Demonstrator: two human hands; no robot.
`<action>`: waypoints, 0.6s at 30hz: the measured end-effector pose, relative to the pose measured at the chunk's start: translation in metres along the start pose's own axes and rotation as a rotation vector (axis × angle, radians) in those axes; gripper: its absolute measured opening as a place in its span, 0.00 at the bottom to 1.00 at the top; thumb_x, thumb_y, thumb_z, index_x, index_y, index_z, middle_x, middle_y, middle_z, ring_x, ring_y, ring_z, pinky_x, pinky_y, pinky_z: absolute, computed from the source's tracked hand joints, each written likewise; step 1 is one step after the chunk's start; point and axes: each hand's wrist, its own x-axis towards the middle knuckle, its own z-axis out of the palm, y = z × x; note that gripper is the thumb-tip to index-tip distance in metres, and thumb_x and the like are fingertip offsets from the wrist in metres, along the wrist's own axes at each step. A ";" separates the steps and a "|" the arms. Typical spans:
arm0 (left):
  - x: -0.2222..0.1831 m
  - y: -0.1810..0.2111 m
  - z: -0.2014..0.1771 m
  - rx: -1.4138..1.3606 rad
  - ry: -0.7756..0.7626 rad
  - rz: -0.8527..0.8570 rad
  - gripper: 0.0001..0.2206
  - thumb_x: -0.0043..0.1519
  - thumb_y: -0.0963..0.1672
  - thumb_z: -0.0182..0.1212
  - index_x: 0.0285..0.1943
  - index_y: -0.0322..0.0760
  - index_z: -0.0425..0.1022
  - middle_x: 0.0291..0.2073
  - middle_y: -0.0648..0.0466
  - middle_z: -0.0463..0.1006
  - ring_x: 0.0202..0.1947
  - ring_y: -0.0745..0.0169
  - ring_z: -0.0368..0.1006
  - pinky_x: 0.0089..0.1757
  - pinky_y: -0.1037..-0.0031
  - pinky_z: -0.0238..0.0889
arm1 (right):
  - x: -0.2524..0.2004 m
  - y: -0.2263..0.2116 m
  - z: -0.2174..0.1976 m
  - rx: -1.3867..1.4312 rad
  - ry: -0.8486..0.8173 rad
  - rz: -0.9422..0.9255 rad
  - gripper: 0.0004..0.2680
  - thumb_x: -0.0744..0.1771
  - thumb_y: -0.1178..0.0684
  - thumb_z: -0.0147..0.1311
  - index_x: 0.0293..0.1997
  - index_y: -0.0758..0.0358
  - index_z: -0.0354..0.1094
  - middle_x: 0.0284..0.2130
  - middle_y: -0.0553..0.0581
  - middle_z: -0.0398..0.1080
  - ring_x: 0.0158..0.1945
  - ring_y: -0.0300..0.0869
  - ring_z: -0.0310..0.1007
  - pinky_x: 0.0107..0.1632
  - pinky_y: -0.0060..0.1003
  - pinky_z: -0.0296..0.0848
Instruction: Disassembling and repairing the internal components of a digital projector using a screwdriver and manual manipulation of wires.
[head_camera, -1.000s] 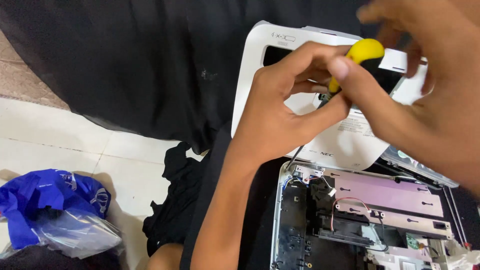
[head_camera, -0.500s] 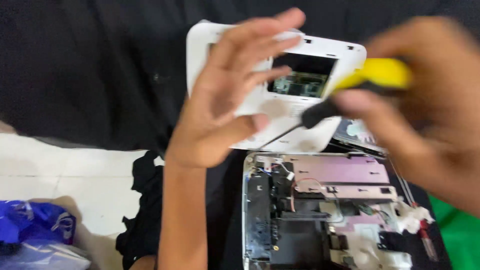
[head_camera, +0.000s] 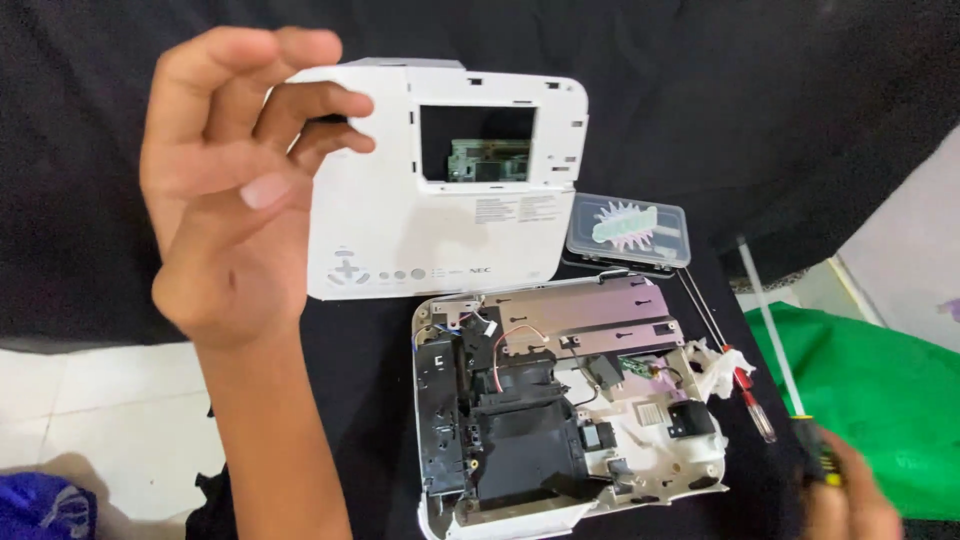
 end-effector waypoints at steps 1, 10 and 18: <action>-0.001 0.001 0.002 0.021 0.010 -0.006 0.25 0.60 0.43 0.49 0.69 0.34 0.59 0.68 0.38 0.70 0.61 0.43 0.74 0.59 0.67 0.73 | 0.015 -0.009 -0.003 -0.034 -0.363 0.334 0.19 0.69 0.53 0.53 0.70 0.51 0.67 0.55 0.73 0.78 0.46 0.64 0.75 0.47 0.50 0.73; -0.007 0.011 0.006 -0.021 0.109 -0.020 0.24 0.63 0.48 0.52 0.68 0.35 0.61 0.63 0.40 0.72 0.56 0.46 0.76 0.56 0.65 0.73 | 0.015 -0.028 0.029 -0.153 -0.285 0.088 0.20 0.64 0.42 0.57 0.66 0.37 0.70 0.48 0.45 0.72 0.37 0.47 0.79 0.33 0.44 0.74; -0.009 0.009 -0.004 -0.081 0.145 -0.007 0.25 0.63 0.47 0.52 0.70 0.36 0.62 0.64 0.41 0.72 0.56 0.45 0.75 0.56 0.63 0.72 | 0.094 0.018 0.077 0.100 -0.499 0.284 0.14 0.65 0.42 0.61 0.55 0.47 0.80 0.43 0.52 0.78 0.37 0.47 0.77 0.48 0.44 0.75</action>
